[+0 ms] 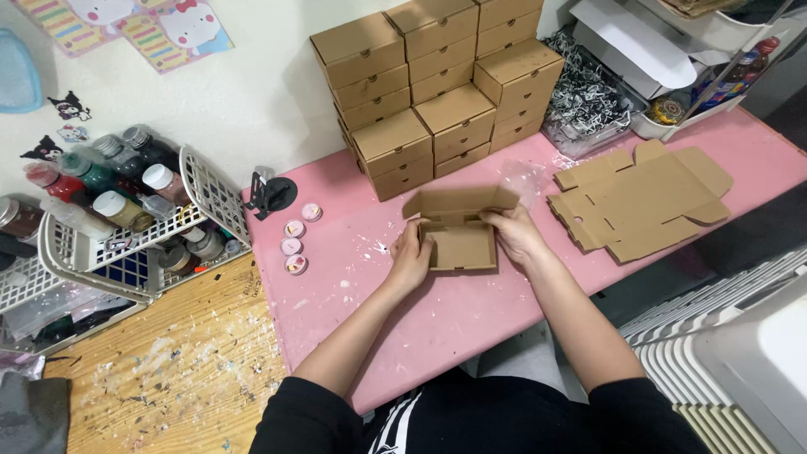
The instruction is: Folding a cardboard product box, adding paper filler, packing inside accessories in small plastic bags, and closing the box.
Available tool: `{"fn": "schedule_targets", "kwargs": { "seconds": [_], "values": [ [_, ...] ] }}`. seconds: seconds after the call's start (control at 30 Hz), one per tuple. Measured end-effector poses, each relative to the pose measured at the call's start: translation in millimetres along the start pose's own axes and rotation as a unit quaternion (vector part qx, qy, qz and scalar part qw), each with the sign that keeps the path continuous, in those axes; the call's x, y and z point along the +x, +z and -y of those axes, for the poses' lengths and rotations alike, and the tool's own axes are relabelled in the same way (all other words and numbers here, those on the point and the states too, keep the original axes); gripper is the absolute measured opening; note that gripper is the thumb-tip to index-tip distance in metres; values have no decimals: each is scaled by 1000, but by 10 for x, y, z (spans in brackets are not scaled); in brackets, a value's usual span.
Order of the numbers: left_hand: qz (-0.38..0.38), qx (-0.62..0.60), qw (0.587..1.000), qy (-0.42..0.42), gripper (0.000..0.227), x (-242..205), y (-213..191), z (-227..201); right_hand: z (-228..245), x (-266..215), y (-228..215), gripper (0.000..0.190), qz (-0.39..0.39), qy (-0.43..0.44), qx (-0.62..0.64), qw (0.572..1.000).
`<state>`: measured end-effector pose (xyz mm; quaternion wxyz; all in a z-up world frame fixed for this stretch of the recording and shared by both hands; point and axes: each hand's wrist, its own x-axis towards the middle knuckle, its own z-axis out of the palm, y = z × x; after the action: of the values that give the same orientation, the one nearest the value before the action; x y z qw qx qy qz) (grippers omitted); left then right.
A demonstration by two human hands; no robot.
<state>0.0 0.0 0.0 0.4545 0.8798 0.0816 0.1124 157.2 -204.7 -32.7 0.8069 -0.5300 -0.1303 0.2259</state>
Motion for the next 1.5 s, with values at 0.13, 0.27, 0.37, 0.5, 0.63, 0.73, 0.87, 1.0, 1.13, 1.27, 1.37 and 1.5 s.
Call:
{"fn": "schedule_targets", "kwargs": {
  "seconds": [0.13, 0.27, 0.37, 0.5, 0.63, 0.73, 0.87, 1.0, 1.13, 1.27, 1.37, 1.5],
  "values": [
    [-11, 17, 1000, -8, 41, 41, 65, 121, 38, 77, 328, 26, -34, 27, -25, 999],
    [-86, 18, 996, -29, 56, 121, 32, 115, -133, 220, 497, 39, -49, -51, -134, 988],
    [-135, 29, 988, -72, 61, 200, -64, 127, -106, 308, 622, 55, -37, -119, -151, 981],
    [-233, 44, 970, -54, 64, 225, -148, 145, -138, 444, 696, 61, -117, -150, -282, 940],
    [-245, 40, 969, -14, 64, 160, -243, 40, -315, 729, 244, 56, -172, -111, -253, 945],
    [-262, 152, 946, 113, 67, 128, -323, -63, -367, 1177, -577, 58, -193, -202, -304, 911],
    [-256, 176, 938, 155, 63, 179, -467, -488, 1242, 1112, -929, 38, -283, -336, -352, 826],
    [-217, 191, 929, 230, 44, 386, -415, -1256, 1893, 1221, -1368, 66, -316, -227, -613, 688],
    [-127, 146, 940, 280, 36, 972, -42, -1688, 2014, 1322, -1323, 66, -221, -97, -733, 636],
    [-29, 135, 956, 257, 31, 1691, 543, -1790, 1930, 1642, -1815, 26, -179, -142, -664, 712],
    [23, 129, 972, 193, 36, 2142, 952, -1906, 2116, 1718, -1926, 18, -176, -240, -579, 760],
    [-2, 100, 978, 185, 76, 2700, 1646, -1929, 2278, 1674, -1920, 16, -129, -236, -448, 853]
  ]
}}
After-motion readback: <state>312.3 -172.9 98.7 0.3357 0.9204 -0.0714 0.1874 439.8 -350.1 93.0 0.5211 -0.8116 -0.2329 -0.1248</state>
